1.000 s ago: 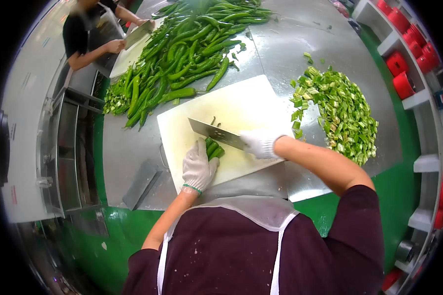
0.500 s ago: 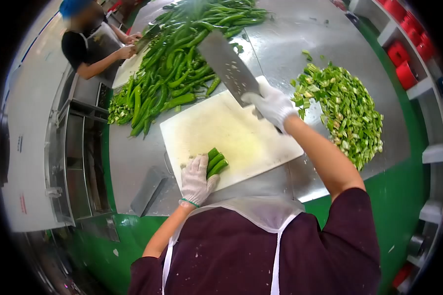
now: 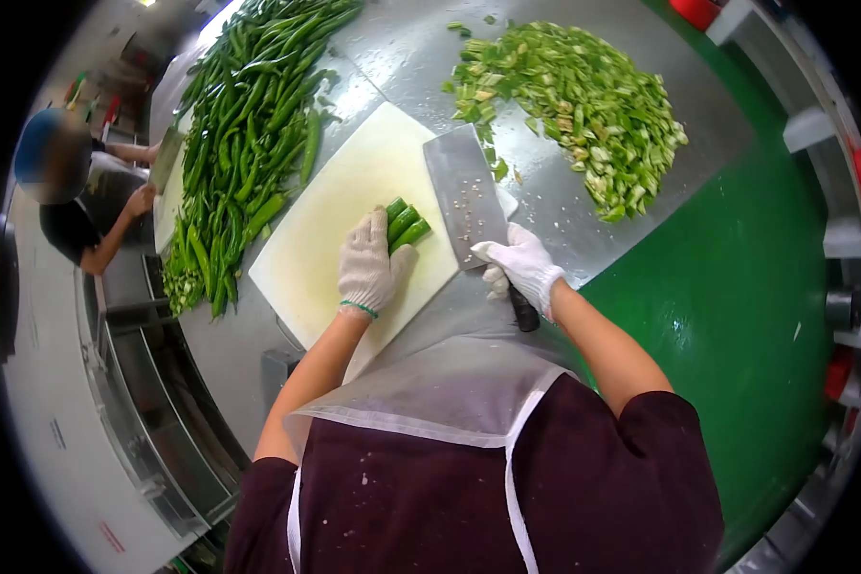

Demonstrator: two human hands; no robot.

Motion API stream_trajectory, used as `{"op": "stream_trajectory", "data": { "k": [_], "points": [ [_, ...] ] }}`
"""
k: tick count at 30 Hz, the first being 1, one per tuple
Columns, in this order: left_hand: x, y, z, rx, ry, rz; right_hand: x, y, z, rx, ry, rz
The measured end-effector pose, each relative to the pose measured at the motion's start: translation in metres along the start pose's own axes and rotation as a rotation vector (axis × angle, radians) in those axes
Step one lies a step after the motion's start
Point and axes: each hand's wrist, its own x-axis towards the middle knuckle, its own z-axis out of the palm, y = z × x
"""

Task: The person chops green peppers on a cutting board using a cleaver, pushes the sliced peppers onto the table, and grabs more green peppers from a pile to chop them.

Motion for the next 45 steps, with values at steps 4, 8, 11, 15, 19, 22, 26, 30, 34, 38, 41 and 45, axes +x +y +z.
{"op": "stream_trajectory", "data": {
  "k": [4, 8, 11, 15, 19, 22, 26, 30, 34, 38, 41, 45],
  "points": [
    [0.000, 0.001, -0.001, 0.053, -0.003, 0.010, 0.015, 0.019, 0.002, 0.113, -0.075, -0.049],
    [-0.001, -0.001, 0.002, 0.078, 0.028, 0.041, 0.011, 0.018, 0.013, 0.142, -0.085, -0.007],
    [-0.001, -0.002, 0.005, 0.060, 0.045, 0.043, 0.011, 0.022, 0.017, 0.144, -0.087, 0.006],
    [0.001, 0.001, 0.000, 0.021, 0.015, 0.003, 0.009, 0.022, 0.021, 0.145, -0.050, -0.009],
    [0.002, 0.001, 0.001, 0.025, 0.018, -0.002, 0.012, 0.027, 0.019, 0.138, -0.039, -0.002],
    [0.001, -0.002, 0.002, 0.023, 0.042, 0.018, 0.015, 0.028, 0.019, 0.142, -0.053, 0.012],
    [0.000, -0.001, 0.003, -0.025, 0.062, 0.013, 0.015, 0.022, 0.033, 0.106, 0.002, 0.023],
    [-0.001, -0.003, 0.006, -0.016, 0.091, 0.024, 0.032, 0.017, 0.047, 0.057, 0.077, -0.001],
    [0.002, -0.001, 0.003, -0.041, 0.049, -0.005, 0.039, 0.010, 0.050, 0.046, 0.087, -0.017],
    [0.002, -0.009, 0.010, -0.061, 0.048, 0.008, 0.038, 0.000, 0.042, 0.000, -0.025, 0.045],
    [0.002, -0.014, 0.012, -0.067, 0.043, 0.028, 0.047, 0.008, 0.036, -0.053, -0.116, 0.080],
    [0.000, -0.018, 0.017, -0.105, 0.064, 0.018, 0.033, 0.009, 0.042, -0.064, -0.165, 0.124]
  ]
}}
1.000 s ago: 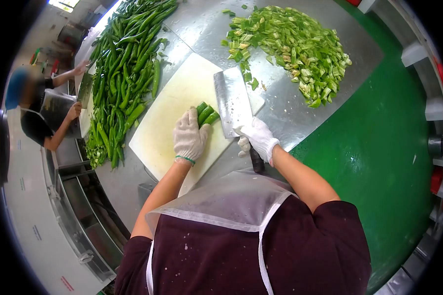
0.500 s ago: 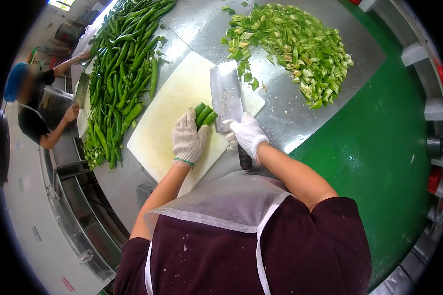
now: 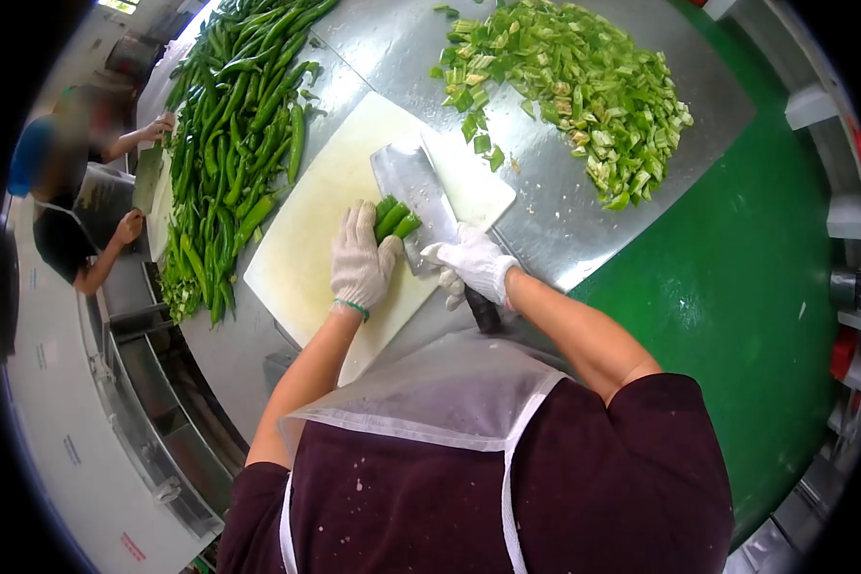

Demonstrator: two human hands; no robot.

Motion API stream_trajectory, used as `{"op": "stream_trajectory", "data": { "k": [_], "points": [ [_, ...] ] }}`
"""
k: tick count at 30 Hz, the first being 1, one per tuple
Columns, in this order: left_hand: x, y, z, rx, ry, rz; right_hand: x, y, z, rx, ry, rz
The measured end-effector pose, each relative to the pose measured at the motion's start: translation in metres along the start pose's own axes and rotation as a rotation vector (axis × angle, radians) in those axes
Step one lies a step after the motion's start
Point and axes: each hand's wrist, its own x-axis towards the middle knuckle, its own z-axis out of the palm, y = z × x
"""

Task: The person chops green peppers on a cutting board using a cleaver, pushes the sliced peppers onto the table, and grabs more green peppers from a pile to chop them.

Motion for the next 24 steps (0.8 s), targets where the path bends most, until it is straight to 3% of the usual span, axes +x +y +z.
{"op": "stream_trajectory", "data": {
  "k": [5, 8, 16, 24],
  "points": [
    [0.001, -0.007, 0.005, 0.077, -0.071, -0.048, -0.006, 0.005, 0.008, -0.158, 0.099, 0.041],
    [0.000, -0.008, 0.006, 0.134, -0.084, -0.052, -0.005, 0.018, 0.008, -0.354, 0.030, -0.046],
    [-0.012, -0.008, -0.005, 0.198, -0.031, -0.022, -0.006, 0.023, 0.005, -0.210, -0.035, -0.013],
    [-0.048, -0.022, -0.002, 0.081, 0.037, -0.090, -0.019, 0.007, 0.012, -0.375, -0.011, 0.054]
  ]
}}
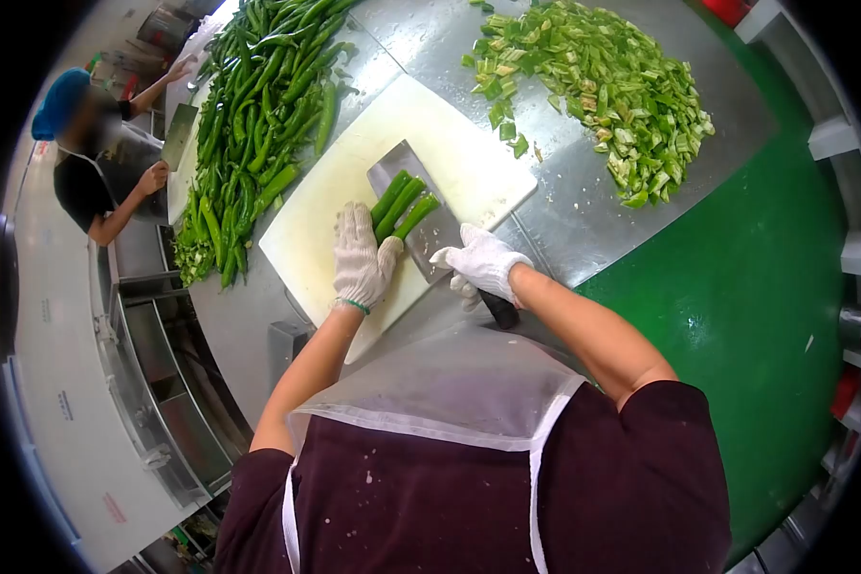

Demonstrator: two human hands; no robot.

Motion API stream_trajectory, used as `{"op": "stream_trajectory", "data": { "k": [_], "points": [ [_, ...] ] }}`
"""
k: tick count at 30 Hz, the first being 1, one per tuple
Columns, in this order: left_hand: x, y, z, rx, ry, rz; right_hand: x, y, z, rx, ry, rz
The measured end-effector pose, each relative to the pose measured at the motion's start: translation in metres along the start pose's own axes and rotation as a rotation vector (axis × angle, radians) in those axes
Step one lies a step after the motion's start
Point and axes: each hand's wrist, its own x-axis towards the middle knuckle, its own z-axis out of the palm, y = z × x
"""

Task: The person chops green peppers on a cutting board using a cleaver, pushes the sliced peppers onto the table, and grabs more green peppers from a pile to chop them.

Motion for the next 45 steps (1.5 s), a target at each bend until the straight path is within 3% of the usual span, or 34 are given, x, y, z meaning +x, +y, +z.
{"op": "stream_trajectory", "data": {
  "k": [4, 11, 13, 14, 19, 25, 27, 31, 34, 37, 40, 43, 45],
  "points": [
    [-0.003, 0.001, 0.004, -0.026, 0.066, 0.015, -0.007, -0.007, 0.009, -0.249, -0.041, 0.014],
    [-0.002, -0.004, 0.001, -0.107, 0.100, 0.004, -0.009, -0.015, 0.030, -0.262, -0.115, 0.083],
    [-0.003, 0.001, -0.002, -0.117, 0.140, 0.009, -0.018, -0.036, 0.052, -0.538, -0.042, 0.053],
    [-0.004, 0.002, -0.001, -0.109, 0.135, 0.002, 0.026, 0.006, 0.063, -0.830, 0.128, -0.189],
    [-0.003, -0.001, 0.004, -0.142, 0.208, -0.027, 0.005, -0.015, 0.077, -0.771, 0.138, -0.123],
    [-0.012, -0.006, 0.008, -0.374, 0.478, -0.024, -0.034, -0.032, 0.066, -0.687, 0.188, -0.126],
    [-0.011, -0.003, 0.003, -0.323, 0.360, -0.065, -0.047, -0.038, 0.046, -0.530, 0.194, -0.109],
    [0.002, -0.002, -0.001, -0.127, 0.123, -0.107, -0.030, -0.057, 0.001, -1.010, 0.610, -0.268],
    [0.018, 0.029, -0.044, -0.063, -0.089, -0.212, -0.019, -0.073, -0.014, -1.247, 0.627, -0.313],
    [0.026, 0.032, -0.043, 0.021, -0.196, -0.252, -0.019, -0.071, 0.003, -1.425, 0.572, -0.356],
    [0.013, 0.010, -0.006, 0.208, 0.007, -0.075, -0.021, -0.045, 0.019, -1.506, 0.482, -0.500],
    [0.012, 0.010, -0.033, 0.063, -0.124, -0.042, -0.021, -0.051, 0.006, -1.447, 0.509, -0.472],
    [0.010, 0.006, -0.030, 0.063, -0.083, -0.010, -0.038, -0.062, 0.006, -1.422, 0.502, -0.428]
  ]
}}
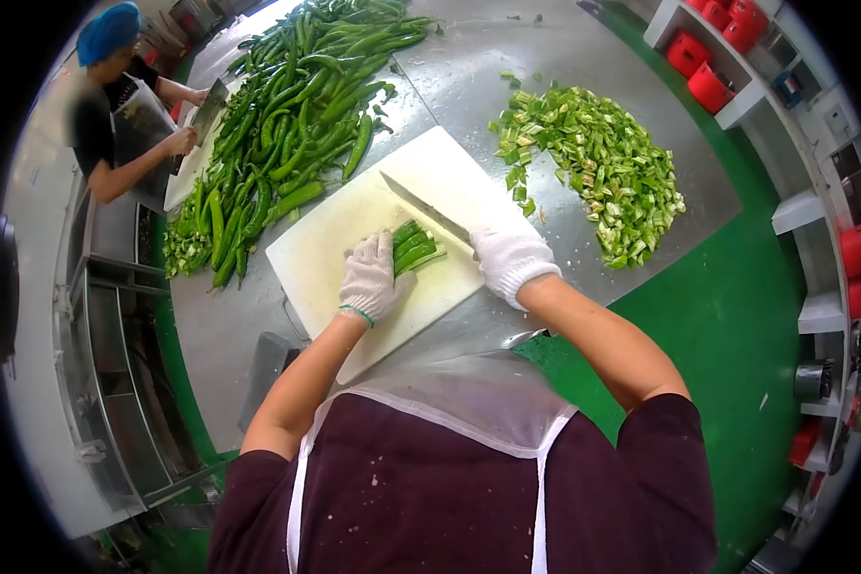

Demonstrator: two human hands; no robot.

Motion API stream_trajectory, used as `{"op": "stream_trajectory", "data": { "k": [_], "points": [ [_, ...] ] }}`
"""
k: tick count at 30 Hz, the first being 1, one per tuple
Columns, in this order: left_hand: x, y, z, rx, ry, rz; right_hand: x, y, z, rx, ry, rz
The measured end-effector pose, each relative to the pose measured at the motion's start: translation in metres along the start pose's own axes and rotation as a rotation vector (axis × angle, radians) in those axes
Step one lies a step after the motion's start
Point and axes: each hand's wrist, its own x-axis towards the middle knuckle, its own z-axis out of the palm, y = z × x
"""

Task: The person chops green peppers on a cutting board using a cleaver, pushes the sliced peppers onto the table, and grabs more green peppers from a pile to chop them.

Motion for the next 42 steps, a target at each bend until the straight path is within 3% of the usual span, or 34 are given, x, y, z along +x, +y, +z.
{"op": "stream_trajectory", "data": {
  "k": [2, 8, 18, 20, 25, 28, 32, 35, 37, 39, 42],
  "points": [
    [0.000, 0.001, 0.003, -0.002, 0.018, 0.010, -0.011, -0.005, -0.020, 0.014, -0.047, 0.052],
    [-0.001, -0.004, 0.015, 0.012, 0.128, 0.090, -0.015, -0.003, -0.027, -0.059, -0.200, -0.060],
    [-0.002, 0.005, 0.006, 0.000, 0.014, 0.074, 0.046, -0.005, 0.023, 0.051, -0.096, -0.159],
    [0.001, 0.005, 0.000, -0.019, 0.055, 0.091, 0.036, -0.004, 0.018, 0.054, -0.035, -0.139],
    [-0.024, -0.003, 0.010, -0.111, 0.245, 0.168, -0.008, 0.000, -0.012, 0.104, -0.132, -0.071],
    [-0.022, -0.004, 0.019, -0.123, 0.291, 0.192, -0.028, -0.004, -0.022, -0.049, -0.199, -0.075],
    [-0.017, -0.002, 0.019, -0.121, 0.272, 0.201, -0.022, -0.005, -0.018, -0.115, -0.255, -0.094],
    [-0.018, 0.004, 0.013, -0.113, 0.189, 0.136, 0.006, -0.002, 0.027, 0.004, -0.029, -0.212],
    [-0.015, 0.006, 0.007, -0.089, 0.102, 0.093, 0.026, -0.020, 0.033, -0.031, -0.069, -0.202],
    [-0.012, 0.007, 0.006, -0.086, 0.151, 0.120, 0.039, -0.024, 0.041, 0.064, -0.134, -0.117],
    [-0.016, 0.002, 0.005, -0.136, 0.128, 0.130, 0.036, -0.014, 0.019, 0.021, -0.120, -0.179]
  ]
}}
